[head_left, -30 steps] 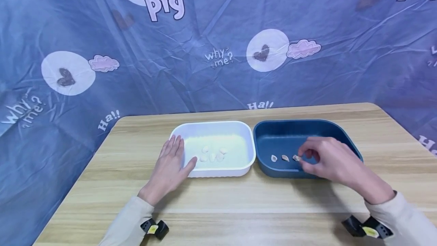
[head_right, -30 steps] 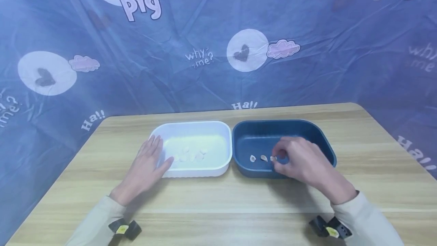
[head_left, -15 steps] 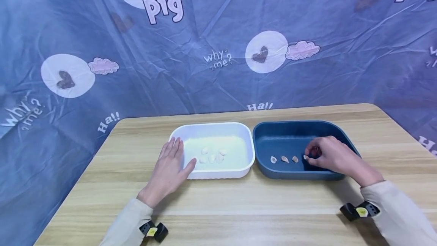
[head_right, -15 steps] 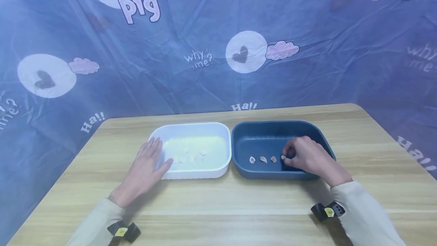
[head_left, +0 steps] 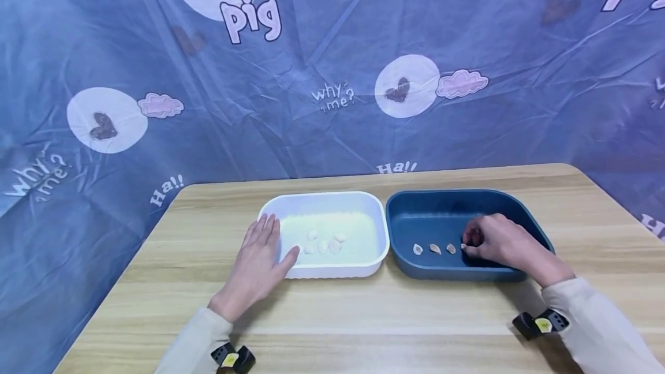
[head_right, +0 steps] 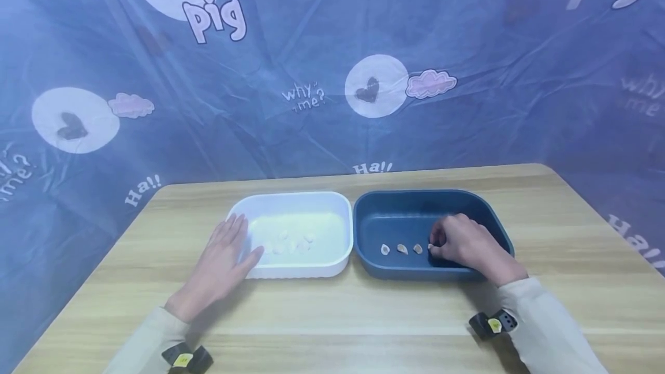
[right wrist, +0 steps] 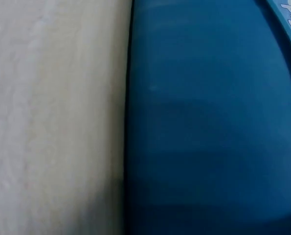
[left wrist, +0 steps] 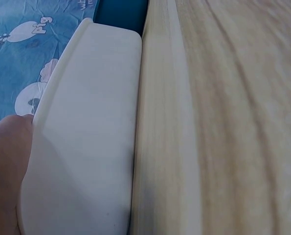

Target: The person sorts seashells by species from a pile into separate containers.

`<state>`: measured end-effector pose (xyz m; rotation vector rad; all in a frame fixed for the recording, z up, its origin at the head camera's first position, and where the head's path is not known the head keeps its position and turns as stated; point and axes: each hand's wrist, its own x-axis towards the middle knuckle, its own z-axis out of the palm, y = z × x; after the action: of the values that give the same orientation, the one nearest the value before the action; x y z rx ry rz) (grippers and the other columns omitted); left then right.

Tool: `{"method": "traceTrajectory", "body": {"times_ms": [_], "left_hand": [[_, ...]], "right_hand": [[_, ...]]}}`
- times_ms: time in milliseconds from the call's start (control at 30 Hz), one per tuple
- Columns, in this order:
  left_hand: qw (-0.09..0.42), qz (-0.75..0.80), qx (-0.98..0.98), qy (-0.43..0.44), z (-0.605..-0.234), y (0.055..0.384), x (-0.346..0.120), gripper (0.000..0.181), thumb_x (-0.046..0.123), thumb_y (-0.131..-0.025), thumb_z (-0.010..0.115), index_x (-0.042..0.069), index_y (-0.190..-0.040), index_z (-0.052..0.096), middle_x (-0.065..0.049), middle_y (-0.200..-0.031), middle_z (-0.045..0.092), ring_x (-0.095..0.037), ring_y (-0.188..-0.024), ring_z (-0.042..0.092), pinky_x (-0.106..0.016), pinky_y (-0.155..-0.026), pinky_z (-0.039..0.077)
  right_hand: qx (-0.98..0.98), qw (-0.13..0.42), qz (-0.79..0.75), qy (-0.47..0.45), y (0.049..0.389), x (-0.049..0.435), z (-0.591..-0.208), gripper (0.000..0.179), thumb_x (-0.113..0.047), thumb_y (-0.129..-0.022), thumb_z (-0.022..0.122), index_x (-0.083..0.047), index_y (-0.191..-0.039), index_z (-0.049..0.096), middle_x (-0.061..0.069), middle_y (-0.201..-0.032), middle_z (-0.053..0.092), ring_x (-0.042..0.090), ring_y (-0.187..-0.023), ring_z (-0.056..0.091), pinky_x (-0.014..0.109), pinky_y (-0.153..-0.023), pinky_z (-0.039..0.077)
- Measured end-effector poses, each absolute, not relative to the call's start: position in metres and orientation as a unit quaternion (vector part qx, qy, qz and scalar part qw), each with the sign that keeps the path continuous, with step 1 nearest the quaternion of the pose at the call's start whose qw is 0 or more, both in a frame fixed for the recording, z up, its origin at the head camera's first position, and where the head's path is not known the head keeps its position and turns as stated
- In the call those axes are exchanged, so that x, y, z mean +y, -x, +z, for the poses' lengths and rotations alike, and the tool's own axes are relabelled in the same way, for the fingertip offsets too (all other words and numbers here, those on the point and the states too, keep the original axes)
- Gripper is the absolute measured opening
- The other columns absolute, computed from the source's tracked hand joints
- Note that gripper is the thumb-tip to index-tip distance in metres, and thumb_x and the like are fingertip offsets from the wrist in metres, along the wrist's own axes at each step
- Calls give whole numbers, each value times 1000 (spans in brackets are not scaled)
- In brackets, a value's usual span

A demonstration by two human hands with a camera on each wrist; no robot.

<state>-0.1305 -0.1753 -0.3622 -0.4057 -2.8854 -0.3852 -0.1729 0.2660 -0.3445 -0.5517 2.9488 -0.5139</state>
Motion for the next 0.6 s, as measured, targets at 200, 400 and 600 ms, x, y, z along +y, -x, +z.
{"method": "traceTrajectory", "body": {"times_ms": [200,400,600], "left_hand": [[102,-132,-976,137,-363,131,-174,78,49,-97,45,-14,-141,34,-28,-150,29,-39,-143,20,-48,-118,12],[104,-138,-975,139,-363,131,-171,77,49,-97,44,-14,-141,34,-28,-150,30,-39,-143,21,-48,-118,12],[109,-135,-974,145,-361,132,-172,77,48,-97,46,-14,-141,35,-27,-150,30,-39,-143,21,-48,-118,13]], "right_hand": [[969,51,-163,178,174,267,-346,10,-17,-81,75,-10,-82,68,-6,-69,57,10,-61,49,29,-53,42],[967,30,-165,190,172,271,-348,9,-17,-81,75,-12,-79,68,-8,-68,58,8,-60,50,28,-53,42],[956,-59,-192,214,170,277,-338,8,-10,-80,75,-13,-77,68,-10,-68,58,2,-61,50,24,-53,45]]}}
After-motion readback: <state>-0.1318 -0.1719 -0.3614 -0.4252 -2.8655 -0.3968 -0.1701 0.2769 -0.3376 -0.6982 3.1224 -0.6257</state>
